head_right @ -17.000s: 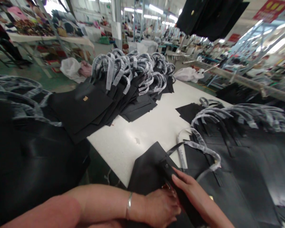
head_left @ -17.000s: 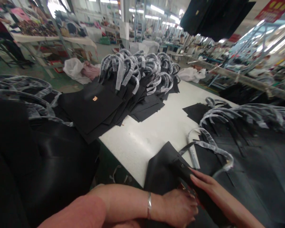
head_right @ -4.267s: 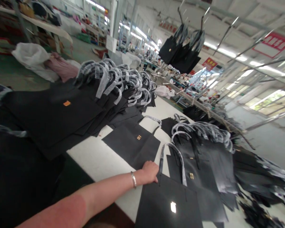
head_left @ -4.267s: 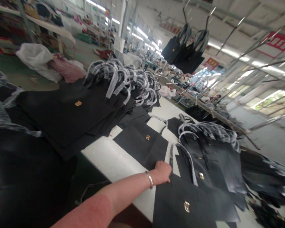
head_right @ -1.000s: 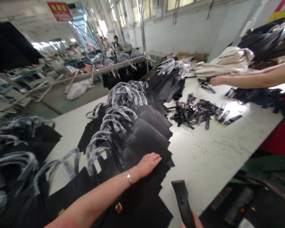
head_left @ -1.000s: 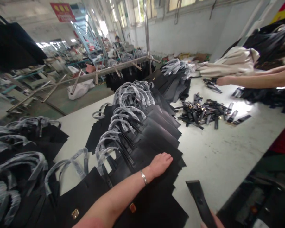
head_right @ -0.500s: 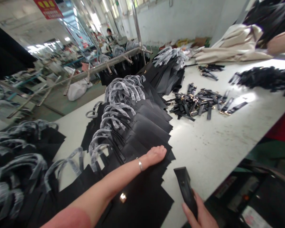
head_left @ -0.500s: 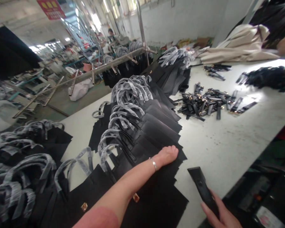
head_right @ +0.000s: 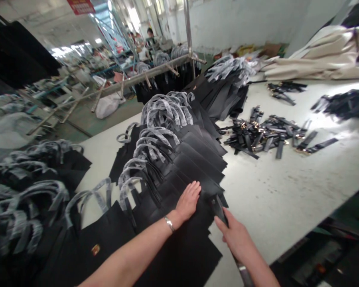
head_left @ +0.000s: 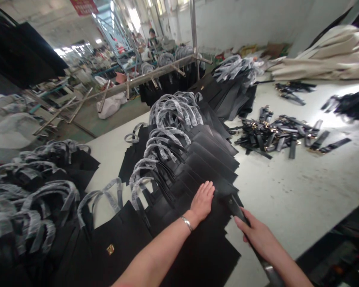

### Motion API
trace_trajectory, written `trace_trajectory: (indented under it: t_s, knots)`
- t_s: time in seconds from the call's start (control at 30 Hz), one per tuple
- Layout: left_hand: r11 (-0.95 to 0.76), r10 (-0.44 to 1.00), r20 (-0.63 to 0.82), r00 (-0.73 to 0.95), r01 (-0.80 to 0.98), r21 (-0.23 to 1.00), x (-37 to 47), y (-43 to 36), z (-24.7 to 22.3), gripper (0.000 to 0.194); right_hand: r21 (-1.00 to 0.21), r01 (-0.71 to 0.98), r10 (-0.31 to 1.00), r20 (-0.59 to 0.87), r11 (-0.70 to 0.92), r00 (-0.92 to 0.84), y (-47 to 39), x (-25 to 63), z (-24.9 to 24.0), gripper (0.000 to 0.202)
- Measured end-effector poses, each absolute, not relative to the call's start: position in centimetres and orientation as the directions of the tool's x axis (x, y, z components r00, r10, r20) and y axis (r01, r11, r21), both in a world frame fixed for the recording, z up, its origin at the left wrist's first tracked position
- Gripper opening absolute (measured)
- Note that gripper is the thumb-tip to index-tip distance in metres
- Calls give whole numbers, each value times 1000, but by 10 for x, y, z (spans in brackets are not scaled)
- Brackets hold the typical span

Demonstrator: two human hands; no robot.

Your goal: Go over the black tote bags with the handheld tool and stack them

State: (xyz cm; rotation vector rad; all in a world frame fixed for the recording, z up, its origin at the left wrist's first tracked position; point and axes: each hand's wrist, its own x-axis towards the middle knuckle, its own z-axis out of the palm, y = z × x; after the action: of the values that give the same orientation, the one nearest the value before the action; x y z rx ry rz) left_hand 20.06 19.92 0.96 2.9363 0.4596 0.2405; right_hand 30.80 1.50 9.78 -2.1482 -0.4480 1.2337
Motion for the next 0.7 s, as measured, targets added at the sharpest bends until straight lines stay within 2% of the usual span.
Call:
trace_trajectory:
  t_s: [0.3, 0.5, 0.6, 0.7]
  knots:
    - [-933, 308, 114, 944, 276, 232, 202, 200, 14, 47, -648, -33, 564, -686, -761, 460, 18, 316, 104, 55]
    - [-921, 318, 110, 942, 280, 269, 199, 200, 20, 46, -695, 13, 544, -551, -719, 632, 29, 332, 116, 67]
    - [-939, 304, 107, 947, 279, 201, 195, 194, 25, 44, -674, -22, 473, -541, -739, 695, 0, 342, 121, 74]
    - [-962, 262, 93, 961, 252, 103, 202, 189, 35, 34, -638, -88, 408, -586, -765, 701, -31, 346, 115, 78]
